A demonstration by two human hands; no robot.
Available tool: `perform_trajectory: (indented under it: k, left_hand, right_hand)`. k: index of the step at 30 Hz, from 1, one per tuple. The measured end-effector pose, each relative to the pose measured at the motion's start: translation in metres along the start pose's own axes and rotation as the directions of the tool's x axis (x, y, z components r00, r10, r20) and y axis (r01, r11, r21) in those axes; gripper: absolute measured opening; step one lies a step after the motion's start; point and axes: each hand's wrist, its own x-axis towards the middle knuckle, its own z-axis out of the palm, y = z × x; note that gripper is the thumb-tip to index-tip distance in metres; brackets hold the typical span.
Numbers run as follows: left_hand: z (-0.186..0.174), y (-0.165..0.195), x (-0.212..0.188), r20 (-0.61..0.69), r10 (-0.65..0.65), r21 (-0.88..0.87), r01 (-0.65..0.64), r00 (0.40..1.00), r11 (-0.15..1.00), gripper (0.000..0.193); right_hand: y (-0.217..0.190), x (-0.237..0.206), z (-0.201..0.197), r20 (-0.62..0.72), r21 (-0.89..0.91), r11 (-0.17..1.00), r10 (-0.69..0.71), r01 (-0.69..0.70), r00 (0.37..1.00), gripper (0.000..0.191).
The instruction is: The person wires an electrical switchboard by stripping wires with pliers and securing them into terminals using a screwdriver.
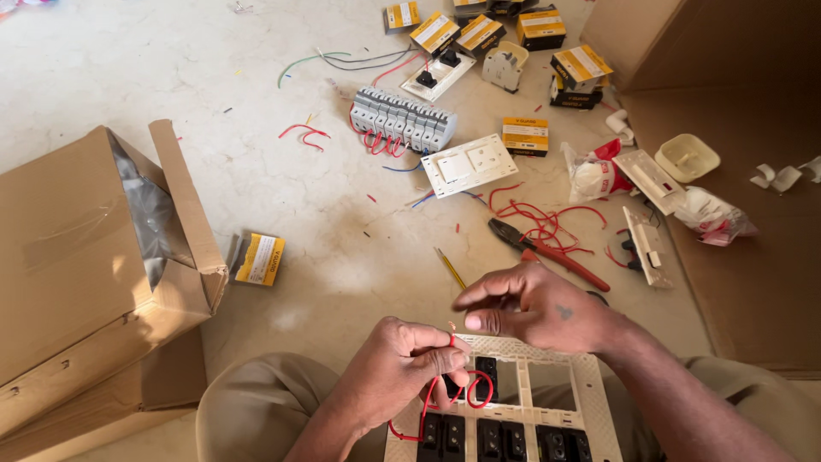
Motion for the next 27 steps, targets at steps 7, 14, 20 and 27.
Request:
perform_trajectory:
  k: [7, 14, 20, 27]
  left_hand:
    - [0.0, -0.005, 0.001, -0.015, -0.034, 0.06, 0.035, 0.999, 0.998, 0.027]
    - [-0.005, 0.001, 0.002, 0.053, -0.031, 0.022, 0.03, 0.998, 0.999, 0.023]
    - [-0.011, -0.005, 0.014, 0.001, -0.059, 0.074, 0.059, 0.998, 0.996, 0.022]
    - [0.005, -0.028, 0.001, 0.39, 0.281, -0.024, -0.296, 0.877, 0.955, 0.012]
  right_hand:
    - [-0.015, 0.003, 0.021, 0.031, 0.161, 0.987, -0.025, 0.02, 0.999, 0.015]
    - [0.003, 0.004, 0.033, -0.079, 0.461, 0.881, 0.158, -0.104, 0.984, 0.02]
    - [0.04, 0.016, 0.048, -0.178, 0.564, 0.807, 0.325, -0.174, 0.929, 0.025]
    - [0.067, 0.05, -0.033, -0.698, 0.555, 0.795, 0.287, 0.243, 0.656, 0.035]
